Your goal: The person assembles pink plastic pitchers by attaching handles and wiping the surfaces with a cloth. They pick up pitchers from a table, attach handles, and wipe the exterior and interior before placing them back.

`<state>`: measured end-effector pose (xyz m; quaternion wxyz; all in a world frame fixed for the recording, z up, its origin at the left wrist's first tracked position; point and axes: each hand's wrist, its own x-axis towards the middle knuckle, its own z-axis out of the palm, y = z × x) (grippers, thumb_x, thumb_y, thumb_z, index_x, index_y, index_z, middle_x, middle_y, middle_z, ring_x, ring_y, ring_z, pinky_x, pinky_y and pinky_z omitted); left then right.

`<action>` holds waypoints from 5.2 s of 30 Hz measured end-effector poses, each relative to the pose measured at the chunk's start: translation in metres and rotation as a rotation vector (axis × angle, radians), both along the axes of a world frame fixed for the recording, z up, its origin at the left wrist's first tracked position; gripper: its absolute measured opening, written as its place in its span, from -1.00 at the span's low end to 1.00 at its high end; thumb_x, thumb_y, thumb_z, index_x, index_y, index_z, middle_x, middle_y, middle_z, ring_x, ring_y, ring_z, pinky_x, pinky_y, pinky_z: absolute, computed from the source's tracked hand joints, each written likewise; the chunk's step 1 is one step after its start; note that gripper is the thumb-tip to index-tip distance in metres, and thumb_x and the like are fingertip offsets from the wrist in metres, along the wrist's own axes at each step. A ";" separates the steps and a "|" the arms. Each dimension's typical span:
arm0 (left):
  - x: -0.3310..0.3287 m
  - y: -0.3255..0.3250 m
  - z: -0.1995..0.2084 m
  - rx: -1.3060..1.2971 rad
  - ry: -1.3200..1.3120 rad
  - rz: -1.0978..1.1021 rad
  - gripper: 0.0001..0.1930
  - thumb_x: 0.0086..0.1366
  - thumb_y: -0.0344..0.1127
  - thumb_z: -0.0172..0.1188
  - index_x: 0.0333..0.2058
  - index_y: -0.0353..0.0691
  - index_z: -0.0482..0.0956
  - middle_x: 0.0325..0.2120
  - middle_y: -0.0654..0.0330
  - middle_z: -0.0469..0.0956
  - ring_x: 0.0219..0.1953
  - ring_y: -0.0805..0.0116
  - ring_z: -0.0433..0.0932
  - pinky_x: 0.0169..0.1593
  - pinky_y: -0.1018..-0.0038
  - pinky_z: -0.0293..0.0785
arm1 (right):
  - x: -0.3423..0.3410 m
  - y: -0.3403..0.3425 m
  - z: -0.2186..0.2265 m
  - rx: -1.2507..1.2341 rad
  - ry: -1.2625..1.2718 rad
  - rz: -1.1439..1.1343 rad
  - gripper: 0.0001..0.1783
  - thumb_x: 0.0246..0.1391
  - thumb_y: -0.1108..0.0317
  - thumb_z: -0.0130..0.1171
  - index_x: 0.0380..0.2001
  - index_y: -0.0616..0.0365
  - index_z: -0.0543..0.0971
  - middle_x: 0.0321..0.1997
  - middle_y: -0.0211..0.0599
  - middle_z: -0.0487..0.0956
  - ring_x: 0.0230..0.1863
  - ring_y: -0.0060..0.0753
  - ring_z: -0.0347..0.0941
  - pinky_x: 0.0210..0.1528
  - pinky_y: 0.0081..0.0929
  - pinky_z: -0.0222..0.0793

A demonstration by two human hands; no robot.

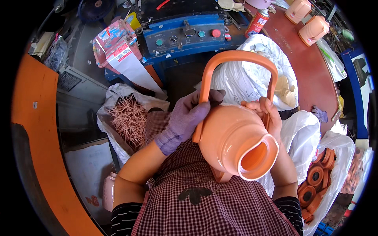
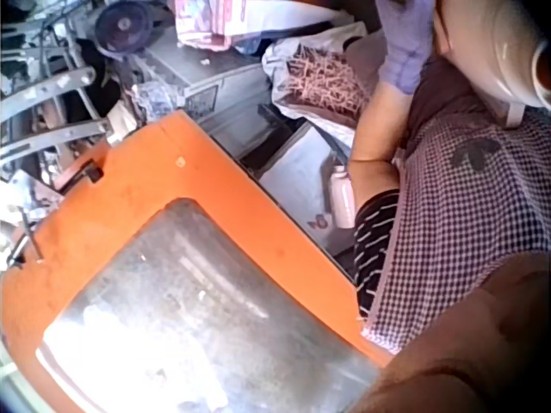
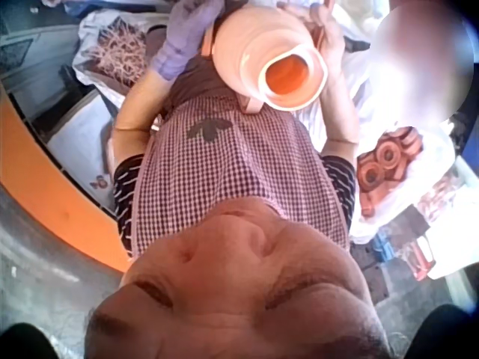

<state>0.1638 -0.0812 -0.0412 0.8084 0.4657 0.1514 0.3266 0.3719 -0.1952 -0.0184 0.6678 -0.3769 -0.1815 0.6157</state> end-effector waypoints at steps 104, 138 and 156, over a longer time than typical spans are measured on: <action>0.211 -0.110 -0.205 1.920 0.722 -0.493 -0.71 0.04 -0.20 0.20 -0.20 0.01 0.58 -0.24 0.18 0.58 -0.14 0.20 0.55 0.07 0.23 0.22 | -0.022 -0.368 -0.064 -1.399 -1.621 -0.308 -0.81 -0.05 0.27 0.14 -0.38 0.14 0.51 -0.52 0.04 0.57 -0.40 0.16 0.52 -0.28 0.00 0.42; -0.353 -0.102 -0.259 0.071 1.206 1.430 -0.61 0.16 -0.32 0.22 -0.02 -0.29 0.52 -0.06 -0.02 0.55 0.05 0.07 0.49 0.14 0.33 0.38 | -0.084 0.014 -0.064 0.317 -1.656 1.010 -0.72 -0.08 0.43 0.29 -0.23 0.23 0.54 -0.28 -0.05 0.56 -0.27 0.07 0.51 -0.26 -0.17 0.42; -0.599 -0.265 -0.309 -0.455 2.409 0.410 -0.53 0.32 -0.29 -0.14 0.22 0.15 0.25 0.21 0.03 0.30 0.26 -0.04 0.26 0.26 -0.20 0.08 | -0.111 0.056 -0.106 -0.060 -1.544 1.121 -0.77 -0.02 0.52 0.23 -0.23 0.30 0.55 -0.35 -0.07 0.60 -0.37 -0.19 0.59 -0.31 -0.40 0.49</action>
